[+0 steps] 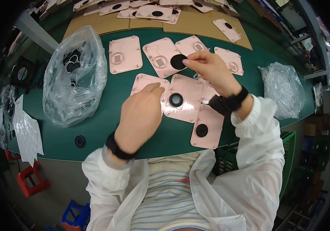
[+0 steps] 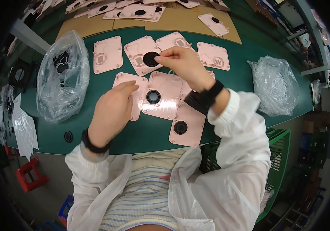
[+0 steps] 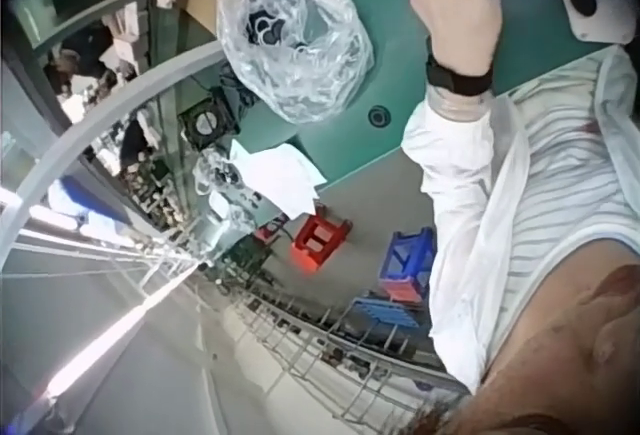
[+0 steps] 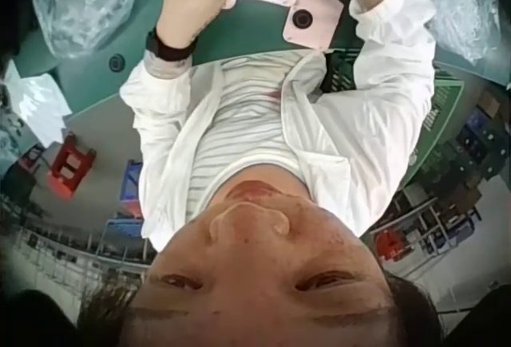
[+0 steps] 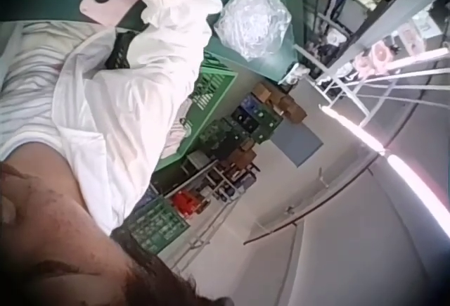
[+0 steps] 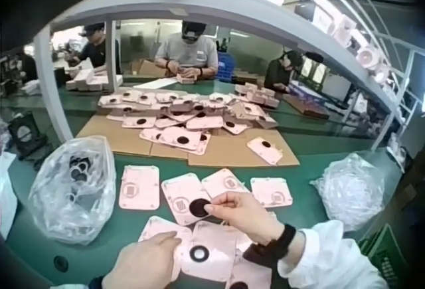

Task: The person picks up pink plastic panels from a green crate, places them on the table, and peels adhesive backing from small black speakers. They then press the speakers into the circular openings of the panels and set the assembled components aside.

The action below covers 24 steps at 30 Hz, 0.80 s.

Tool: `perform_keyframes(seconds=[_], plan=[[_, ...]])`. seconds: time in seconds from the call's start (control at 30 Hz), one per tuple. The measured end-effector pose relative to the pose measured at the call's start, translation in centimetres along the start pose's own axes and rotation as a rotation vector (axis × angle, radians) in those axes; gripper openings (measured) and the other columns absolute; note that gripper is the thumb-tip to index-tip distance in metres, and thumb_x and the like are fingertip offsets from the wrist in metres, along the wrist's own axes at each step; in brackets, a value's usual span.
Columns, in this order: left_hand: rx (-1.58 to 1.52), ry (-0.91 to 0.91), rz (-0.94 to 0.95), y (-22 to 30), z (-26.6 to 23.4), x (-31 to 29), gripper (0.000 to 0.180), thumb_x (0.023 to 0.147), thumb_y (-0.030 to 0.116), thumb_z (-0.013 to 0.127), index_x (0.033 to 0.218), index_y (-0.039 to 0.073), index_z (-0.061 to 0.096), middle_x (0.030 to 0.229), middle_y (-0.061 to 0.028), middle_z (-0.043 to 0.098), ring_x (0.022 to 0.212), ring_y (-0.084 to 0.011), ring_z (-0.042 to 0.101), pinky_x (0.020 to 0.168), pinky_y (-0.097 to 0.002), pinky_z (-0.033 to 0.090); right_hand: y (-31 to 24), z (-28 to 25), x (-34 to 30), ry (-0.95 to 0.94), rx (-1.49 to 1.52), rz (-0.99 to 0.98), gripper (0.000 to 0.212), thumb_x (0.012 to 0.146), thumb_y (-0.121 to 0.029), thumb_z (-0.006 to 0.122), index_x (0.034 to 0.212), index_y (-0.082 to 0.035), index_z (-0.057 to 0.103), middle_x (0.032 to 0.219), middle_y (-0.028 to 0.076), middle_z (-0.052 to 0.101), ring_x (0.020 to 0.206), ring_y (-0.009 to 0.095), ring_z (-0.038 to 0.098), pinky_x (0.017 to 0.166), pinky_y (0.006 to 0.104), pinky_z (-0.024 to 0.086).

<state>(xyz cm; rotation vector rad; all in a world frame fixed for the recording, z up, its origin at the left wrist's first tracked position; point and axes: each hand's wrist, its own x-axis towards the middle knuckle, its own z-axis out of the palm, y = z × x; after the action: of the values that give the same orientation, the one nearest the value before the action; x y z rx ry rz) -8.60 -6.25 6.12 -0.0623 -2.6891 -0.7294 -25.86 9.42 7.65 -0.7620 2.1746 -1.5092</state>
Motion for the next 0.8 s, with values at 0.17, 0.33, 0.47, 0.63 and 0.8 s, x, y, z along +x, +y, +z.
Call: perform_keyframes(seconds=[0.17, 0.33, 0.47, 0.63, 0.8], plan=[[0.267, -0.115, -0.093, -2.1, 3.4, 2.6, 0.033, 0.078, 0.004, 0.054, 0.11, -0.002, 0.06, 0.125, -0.0166, 0.058, 0.082, -0.0275, 0.068, 0.066, -0.0358, 0.055, 1.4, 2.3, 4.0, -0.106, 0.135, 0.332, 0.017, 0.084, -0.017, 0.072, 0.091, -0.002, 0.066, 0.082, 0.0, 0.064, 0.066, 0.005, 0.055, 0.057, 0.0177, 0.042], [0.385, -0.035, -0.165, -2.6, 5.0, 2.7, 0.038, 0.078, 0.007, 0.056, 0.115, -0.001, 0.06, 0.128, -0.0127, 0.057, 0.076, -0.0243, 0.069, 0.061, -0.0321, 0.055, 2.3, 3.0, 5.5, -0.114, 0.04, 0.363, 0.017, 0.084, -0.017, 0.072, 0.09, -0.003, 0.066, 0.078, 0.0, 0.065, 0.064, 0.005, 0.056, 0.057, 0.0182, 0.042], [0.475, 0.008, -0.162, -2.4, 5.4, 2.8, 0.041, 0.078, 0.008, 0.057, 0.119, 0.0, 0.059, 0.128, -0.0101, 0.058, 0.071, -0.0212, 0.067, 0.058, -0.0289, 0.054, 2.9, 3.0, 5.9, -0.155, 0.035, 0.362, 0.017, 0.084, -0.017, 0.072, 0.09, -0.003, 0.066, 0.079, 0.0, 0.065, 0.065, 0.006, 0.056, 0.057, 0.0181, 0.043], [0.457, -0.102, -0.23, -1.9, 5.0, 3.2, 0.044, 0.078, 0.005, 0.056, 0.121, 0.002, 0.058, 0.133, -0.0082, 0.055, 0.072, -0.0218, 0.067, 0.061, -0.0291, 0.055, 2.9, 3.1, 6.0, -0.137, 0.035, 0.379, 0.017, 0.083, -0.018, 0.073, 0.09, -0.003, 0.066, 0.079, 0.0, 0.065, 0.066, 0.006, 0.056, 0.058, 0.0184, 0.043], [0.48, -0.042, -0.201, -2.1, 5.5, 2.8, 0.041, 0.078, 0.009, 0.057, 0.118, 0.001, 0.06, 0.129, -0.009, 0.058, 0.065, -0.0195, 0.065, 0.054, -0.0269, 0.053, 2.7, 3.4, 6.0, -0.137, 0.045, 0.372, 0.018, 0.082, -0.016, 0.073, 0.089, -0.001, 0.066, 0.081, 0.003, 0.066, 0.067, 0.008, 0.058, 0.059, 0.0197, 0.045]])
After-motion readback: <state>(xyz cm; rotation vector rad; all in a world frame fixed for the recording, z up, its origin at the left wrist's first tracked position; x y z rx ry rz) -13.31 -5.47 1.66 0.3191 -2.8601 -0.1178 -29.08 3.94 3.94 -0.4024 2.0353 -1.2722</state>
